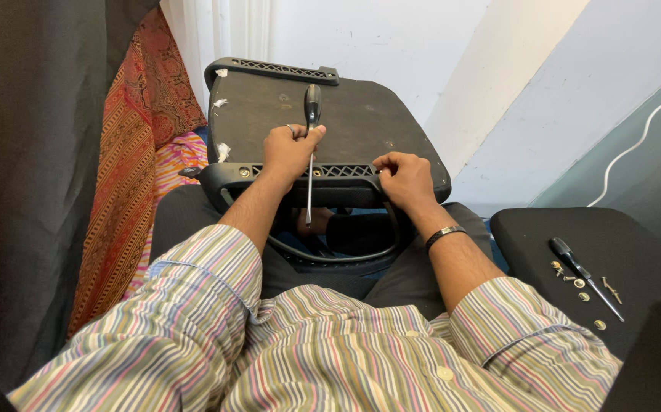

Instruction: The person uses a screwdriver to remove screws from a plastic frame attached to an overturned chair seat. They unscrew multiple fasteners, place the screws on a nearby surface, and detach the frame from the seat.

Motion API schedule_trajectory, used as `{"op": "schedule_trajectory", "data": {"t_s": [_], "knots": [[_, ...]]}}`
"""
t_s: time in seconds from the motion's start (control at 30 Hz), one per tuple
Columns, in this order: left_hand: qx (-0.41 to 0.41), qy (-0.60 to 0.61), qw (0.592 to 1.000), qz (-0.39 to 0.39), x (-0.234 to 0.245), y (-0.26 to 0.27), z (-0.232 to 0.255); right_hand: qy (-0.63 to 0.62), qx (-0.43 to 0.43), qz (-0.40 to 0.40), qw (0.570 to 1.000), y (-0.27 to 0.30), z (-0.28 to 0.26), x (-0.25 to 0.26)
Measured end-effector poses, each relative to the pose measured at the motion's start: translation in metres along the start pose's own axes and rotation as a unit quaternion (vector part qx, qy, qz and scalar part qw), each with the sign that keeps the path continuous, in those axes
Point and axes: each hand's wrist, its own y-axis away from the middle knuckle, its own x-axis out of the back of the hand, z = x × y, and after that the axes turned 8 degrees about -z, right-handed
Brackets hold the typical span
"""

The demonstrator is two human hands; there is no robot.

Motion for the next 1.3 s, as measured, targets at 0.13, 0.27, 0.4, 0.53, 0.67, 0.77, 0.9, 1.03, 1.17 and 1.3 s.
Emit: {"op": "schedule_trajectory", "data": {"t_s": [0.13,0.27,0.4,0.53,0.67,0.77,0.9,1.03,1.17,1.3], "knots": [[-0.006,-0.017,1.0,-0.012,0.0,0.003,0.001,0.037,-0.034,0.063,0.997,0.006,-0.015,0.001],[-0.004,-0.011,1.0,-0.019,0.002,0.008,0.003,0.065,-0.169,0.01,0.983,0.003,-0.016,-0.002],[-0.01,-0.035,0.999,-0.012,0.0,0.011,0.003,0.081,-0.054,0.016,0.995,-0.002,-0.008,-0.007],[-0.044,-0.094,0.995,-0.01,0.0,0.012,0.002,0.03,-0.003,-0.006,1.0,-0.005,-0.006,-0.01],[-0.049,-0.129,0.99,-0.017,-0.003,0.013,0.0,-0.032,0.063,-0.014,0.997,-0.001,-0.01,-0.007],[-0.06,-0.133,0.989,-0.02,-0.002,0.015,0.001,0.022,0.077,0.061,0.995,0.003,-0.014,-0.007],[-0.062,-0.131,0.989,-0.023,-0.002,0.017,0.002,0.058,-0.146,0.014,0.987,0.002,-0.006,-0.004],[-0.052,-0.121,0.991,-0.029,-0.002,0.016,0.002,0.063,-0.075,0.013,0.995,-0.004,0.008,-0.007],[-0.054,-0.117,0.991,-0.023,-0.002,0.016,0.0,0.053,-0.004,0.026,0.998,-0.006,0.016,-0.017],[-0.058,-0.121,0.991,-0.02,-0.003,0.015,-0.002,0.104,0.048,0.116,0.987,-0.001,0.015,-0.019]]}}
